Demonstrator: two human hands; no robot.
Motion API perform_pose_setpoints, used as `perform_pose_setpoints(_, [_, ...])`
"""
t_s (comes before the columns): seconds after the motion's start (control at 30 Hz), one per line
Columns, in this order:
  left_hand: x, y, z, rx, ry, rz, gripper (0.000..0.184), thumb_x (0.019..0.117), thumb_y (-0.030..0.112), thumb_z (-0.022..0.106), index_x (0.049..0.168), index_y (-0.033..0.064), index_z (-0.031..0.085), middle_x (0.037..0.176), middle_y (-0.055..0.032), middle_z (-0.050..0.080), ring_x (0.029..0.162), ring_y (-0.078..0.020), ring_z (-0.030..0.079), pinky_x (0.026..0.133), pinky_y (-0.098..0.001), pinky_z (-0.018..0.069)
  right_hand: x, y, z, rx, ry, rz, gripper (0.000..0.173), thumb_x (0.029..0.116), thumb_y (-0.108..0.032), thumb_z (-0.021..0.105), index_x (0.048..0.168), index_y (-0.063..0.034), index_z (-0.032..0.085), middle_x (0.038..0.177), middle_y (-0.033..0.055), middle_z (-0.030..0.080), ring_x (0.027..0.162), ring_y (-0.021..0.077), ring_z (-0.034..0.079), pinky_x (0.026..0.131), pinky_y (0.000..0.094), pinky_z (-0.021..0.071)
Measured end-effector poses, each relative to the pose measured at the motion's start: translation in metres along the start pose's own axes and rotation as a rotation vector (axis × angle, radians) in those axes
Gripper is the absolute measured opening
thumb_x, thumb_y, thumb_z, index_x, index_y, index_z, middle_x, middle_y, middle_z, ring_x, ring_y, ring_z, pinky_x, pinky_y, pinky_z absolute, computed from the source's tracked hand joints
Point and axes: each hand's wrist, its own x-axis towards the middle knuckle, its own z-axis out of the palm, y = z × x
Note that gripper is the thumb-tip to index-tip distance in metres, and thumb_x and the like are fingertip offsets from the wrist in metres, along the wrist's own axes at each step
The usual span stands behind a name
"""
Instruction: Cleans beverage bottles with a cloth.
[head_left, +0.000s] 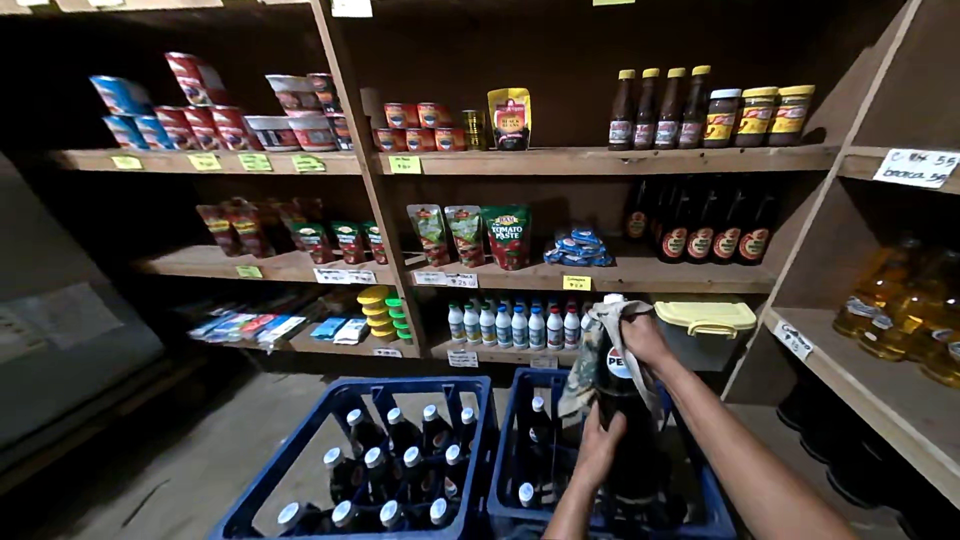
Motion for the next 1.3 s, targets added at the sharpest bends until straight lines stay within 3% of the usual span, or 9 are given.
perform_pose_setpoints(0.1, [0.004, -0.010, 0.007, 0.037, 0.138, 0.005, 0.069, 0.0936, 0.041, 0.057, 0.141, -0.0085, 0.048, 0.134, -0.0248, 0.059, 0.124, -0.0236, 0.058, 0.108, -0.0407, 0.0452, -0.011, 0.016, 0.004, -0.015, -0.012, 0.032, 0.032, 0.1055, -0.004, 0.049, 0.131, 0.0143, 0.055, 0.129, 0.0282, 0.062, 0.121, 0.0266, 0.060, 0.108, 0.0383, 0.0450])
perform_pose_setpoints(0.23, [0.004, -0.012, 0.009, 0.039, 0.208, 0.055, 0.081, 0.0901, 0.046, 0.057, 0.145, -0.0123, 0.042, 0.141, -0.0292, 0.053, 0.131, -0.0281, 0.053, 0.113, -0.0423, 0.0406, -0.053, 0.039, 0.008, 0.018, -0.052, 0.128, 0.037, 0.1062, -0.001, 0.041, 0.137, 0.0176, 0.048, 0.136, 0.0320, 0.055, 0.127, 0.0297, 0.055, 0.111, 0.0378, 0.0417])
perform_pose_setpoints(0.47, [0.009, -0.006, 0.016, 0.065, 0.573, 0.212, 0.071, 0.0877, 0.026, 0.060, 0.141, -0.0171, 0.041, 0.129, -0.0301, 0.059, 0.119, -0.0238, 0.060, 0.104, -0.0366, 0.0471, -0.138, 0.091, 0.042, -0.451, -0.246, 0.366, 0.039, 0.1051, -0.009, 0.046, 0.132, 0.0164, 0.058, 0.135, 0.0360, 0.058, 0.134, 0.0476, 0.052, 0.115, 0.0566, 0.0362])
perform_pose_setpoints(0.6, [0.011, -0.014, 0.014, 0.065, 0.660, 0.340, 0.098, 0.0814, 0.050, 0.063, 0.141, -0.0229, 0.034, 0.132, -0.0331, 0.056, 0.121, -0.0179, 0.058, 0.105, -0.0279, 0.0434, -0.141, 0.117, 0.056, 0.066, 0.063, 0.463, 0.040, 0.1080, -0.005, 0.037, 0.140, 0.0159, 0.047, 0.142, 0.0312, 0.052, 0.136, 0.0320, 0.050, 0.116, 0.0405, 0.0371])
perform_pose_setpoints(0.7, [0.016, -0.019, 0.007, 0.054, 0.694, 0.448, 0.120, 0.0753, 0.074, 0.063, 0.133, -0.0271, 0.037, 0.123, -0.0289, 0.060, 0.113, -0.0073, 0.060, 0.100, -0.0211, 0.0455, -0.122, 0.110, 0.031, -0.035, -0.016, 0.504, 0.038, 0.1071, -0.006, 0.041, 0.138, 0.0134, 0.049, 0.136, 0.0313, 0.056, 0.129, 0.0348, 0.055, 0.111, 0.0469, 0.0429])
perform_pose_setpoints(0.97, [0.015, -0.010, -0.022, -0.010, 0.747, 0.576, 0.119, 0.0744, 0.084, 0.061, 0.128, -0.0212, 0.041, 0.113, -0.0097, 0.063, 0.103, 0.0059, 0.059, 0.092, -0.0154, 0.0491, -0.157, 0.111, -0.039, -0.495, -0.865, 0.206, 0.029, 0.0962, -0.012, 0.062, 0.110, 0.0128, 0.067, 0.109, 0.0319, 0.067, 0.109, 0.0455, 0.064, 0.096, 0.0629, 0.0472])
perform_pose_setpoints(1.07, [0.011, -0.008, -0.023, -0.009, 0.712, 0.538, 0.112, 0.0769, 0.082, 0.059, 0.123, -0.0187, 0.044, 0.107, -0.0045, 0.062, 0.098, 0.0085, 0.059, 0.088, -0.0135, 0.0495, -0.182, 0.129, -0.035, -0.678, -1.240, 0.063, 0.032, 0.0998, -0.002, 0.056, 0.129, 0.0055, 0.065, 0.143, 0.0269, 0.056, 0.142, 0.0443, 0.044, 0.119, 0.0618, 0.0273])
perform_pose_setpoints(1.2, [-0.001, -0.011, -0.012, 0.045, 0.606, 0.413, 0.119, 0.0790, 0.076, 0.059, 0.135, -0.0256, 0.031, 0.124, -0.0213, 0.059, 0.112, 0.0000, 0.057, 0.099, -0.0185, 0.0460, -0.154, 0.103, -0.060, -0.473, -0.729, 0.029, 0.052, 0.1010, -0.016, 0.063, 0.150, -0.0019, 0.050, 0.149, 0.0221, 0.053, 0.138, 0.0371, 0.051, 0.116, 0.0538, 0.0388])
perform_pose_setpoints(1.3, [-0.006, -0.022, 0.012, 0.013, 0.501, 0.478, 0.130, 0.0693, 0.083, 0.066, 0.127, -0.0277, 0.030, 0.117, -0.0128, 0.061, 0.107, 0.0079, 0.058, 0.096, -0.0143, 0.0483, -0.140, 0.077, -0.057, -0.022, -0.265, -0.047, 0.095, 0.0836, -0.033, 0.081, 0.157, 0.0020, 0.032, 0.154, 0.0192, 0.048, 0.138, 0.0246, 0.052, 0.111, 0.0397, 0.0472])
